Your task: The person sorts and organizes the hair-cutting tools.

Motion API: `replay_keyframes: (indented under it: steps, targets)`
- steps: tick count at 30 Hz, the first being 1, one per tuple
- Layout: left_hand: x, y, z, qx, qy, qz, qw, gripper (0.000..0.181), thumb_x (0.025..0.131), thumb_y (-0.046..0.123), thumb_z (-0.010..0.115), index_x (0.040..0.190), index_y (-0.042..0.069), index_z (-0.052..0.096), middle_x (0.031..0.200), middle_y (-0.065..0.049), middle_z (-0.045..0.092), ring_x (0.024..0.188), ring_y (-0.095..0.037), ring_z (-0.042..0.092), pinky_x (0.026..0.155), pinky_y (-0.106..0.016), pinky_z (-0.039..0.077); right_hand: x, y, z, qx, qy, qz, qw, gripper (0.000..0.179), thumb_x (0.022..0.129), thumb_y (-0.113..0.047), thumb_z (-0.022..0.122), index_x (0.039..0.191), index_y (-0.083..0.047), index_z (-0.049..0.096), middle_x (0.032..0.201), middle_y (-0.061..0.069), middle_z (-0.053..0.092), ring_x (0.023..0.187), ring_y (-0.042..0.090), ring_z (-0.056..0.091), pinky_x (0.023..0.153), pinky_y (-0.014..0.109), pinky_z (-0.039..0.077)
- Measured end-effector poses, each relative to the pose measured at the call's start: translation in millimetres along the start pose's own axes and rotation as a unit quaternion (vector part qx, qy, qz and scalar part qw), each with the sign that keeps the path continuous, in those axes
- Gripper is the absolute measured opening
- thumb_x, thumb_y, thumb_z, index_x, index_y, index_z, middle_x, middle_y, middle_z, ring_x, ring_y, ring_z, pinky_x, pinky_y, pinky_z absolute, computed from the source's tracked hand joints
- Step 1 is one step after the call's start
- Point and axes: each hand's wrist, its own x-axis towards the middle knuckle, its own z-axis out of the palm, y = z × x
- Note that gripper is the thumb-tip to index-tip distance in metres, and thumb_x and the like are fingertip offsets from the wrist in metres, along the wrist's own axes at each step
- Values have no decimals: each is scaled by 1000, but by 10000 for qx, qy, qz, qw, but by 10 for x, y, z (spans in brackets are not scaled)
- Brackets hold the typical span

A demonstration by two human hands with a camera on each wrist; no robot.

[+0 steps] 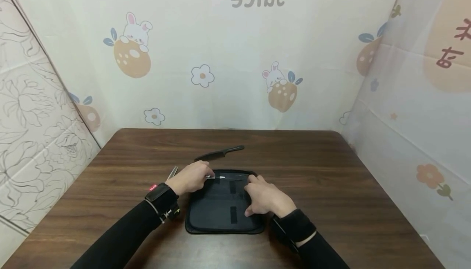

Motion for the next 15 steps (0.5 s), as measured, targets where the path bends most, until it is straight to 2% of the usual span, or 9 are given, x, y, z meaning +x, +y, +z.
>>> replay_keyframes:
  steps: [9,15]
  targets:
    - [17,-10,16,-12,79,74,9999,31,90,-11,65,110,8,79,112,-7,70,112,-25,64,87,-37,55,2,-11,-1,-4,2,17,10000,66,79,-24,90,133,2,64,138,9,48,122,27,45,93,50,47]
    - [50,5,19,-45,27,23,10000,28,91,-9,65,108,9,79,112,-7,71,109,-24,66,86,-37,56,8,-12,-1,-10,10,11,10000,67,78,-25,90,133,3,64,138,9,48,122,27,45,94,51,47]
